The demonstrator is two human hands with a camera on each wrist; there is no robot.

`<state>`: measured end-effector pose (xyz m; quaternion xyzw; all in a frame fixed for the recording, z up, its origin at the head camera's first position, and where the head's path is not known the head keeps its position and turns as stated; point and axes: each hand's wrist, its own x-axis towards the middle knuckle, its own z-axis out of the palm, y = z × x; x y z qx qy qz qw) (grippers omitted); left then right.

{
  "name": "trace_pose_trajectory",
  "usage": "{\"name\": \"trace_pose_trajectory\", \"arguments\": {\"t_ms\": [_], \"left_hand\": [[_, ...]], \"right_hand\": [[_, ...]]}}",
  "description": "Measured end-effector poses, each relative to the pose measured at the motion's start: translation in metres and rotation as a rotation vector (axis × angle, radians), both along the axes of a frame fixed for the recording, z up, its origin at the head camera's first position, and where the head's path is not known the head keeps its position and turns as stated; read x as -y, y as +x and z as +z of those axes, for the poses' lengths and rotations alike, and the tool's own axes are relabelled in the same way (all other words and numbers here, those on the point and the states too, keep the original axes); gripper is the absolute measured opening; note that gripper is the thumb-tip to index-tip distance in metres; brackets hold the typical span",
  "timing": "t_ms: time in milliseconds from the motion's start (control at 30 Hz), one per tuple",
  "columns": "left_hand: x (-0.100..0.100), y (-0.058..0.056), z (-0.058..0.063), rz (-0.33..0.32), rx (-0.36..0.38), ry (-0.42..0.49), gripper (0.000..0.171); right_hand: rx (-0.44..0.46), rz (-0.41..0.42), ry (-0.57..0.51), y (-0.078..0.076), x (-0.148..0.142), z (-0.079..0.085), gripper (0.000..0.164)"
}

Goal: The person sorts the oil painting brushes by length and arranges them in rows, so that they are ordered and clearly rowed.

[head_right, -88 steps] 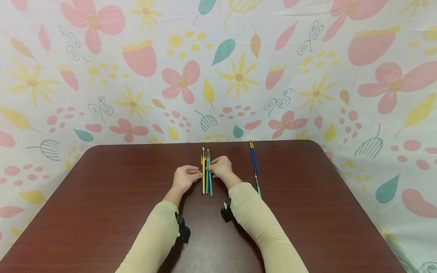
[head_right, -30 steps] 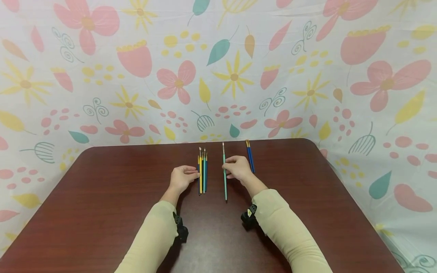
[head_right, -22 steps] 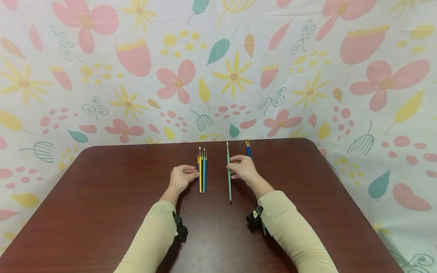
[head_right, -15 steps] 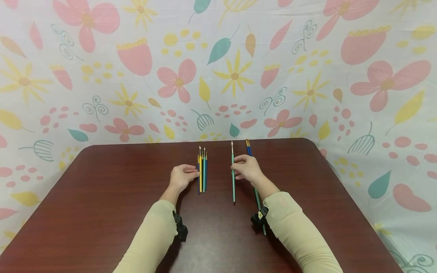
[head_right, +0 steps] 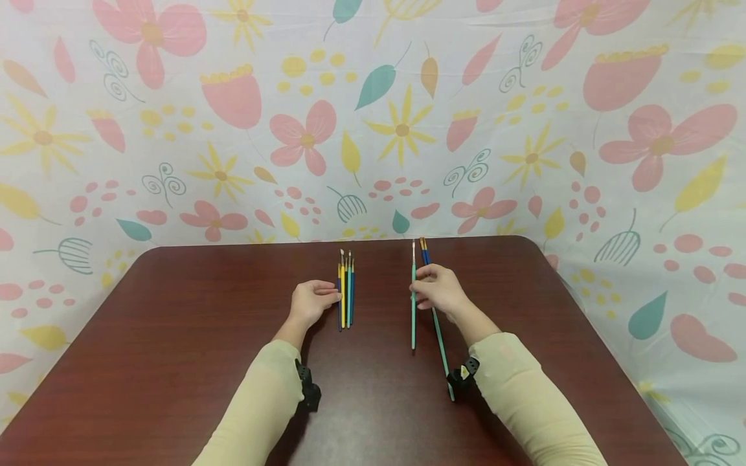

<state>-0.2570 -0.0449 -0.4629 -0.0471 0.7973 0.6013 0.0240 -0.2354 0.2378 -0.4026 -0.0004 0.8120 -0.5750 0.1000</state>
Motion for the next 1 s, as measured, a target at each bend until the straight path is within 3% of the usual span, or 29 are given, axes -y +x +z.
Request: {"name": "trace_pose_trajectory", "arguments": {"t_ms": [500, 1000], "left_hand": [[-0.001, -0.002, -0.002, 0.013, 0.008, -0.022, 0.028], [0.000, -0.001, -0.002, 0.005, -0.006, -0.028, 0.027]], "right_hand": [[-0.006, -0.038, 0.037, 0.018, -0.029, 0.006, 0.037], [0.055, -0.005, 0.095, 0.039, -0.054, -0.005, 0.034]]}}
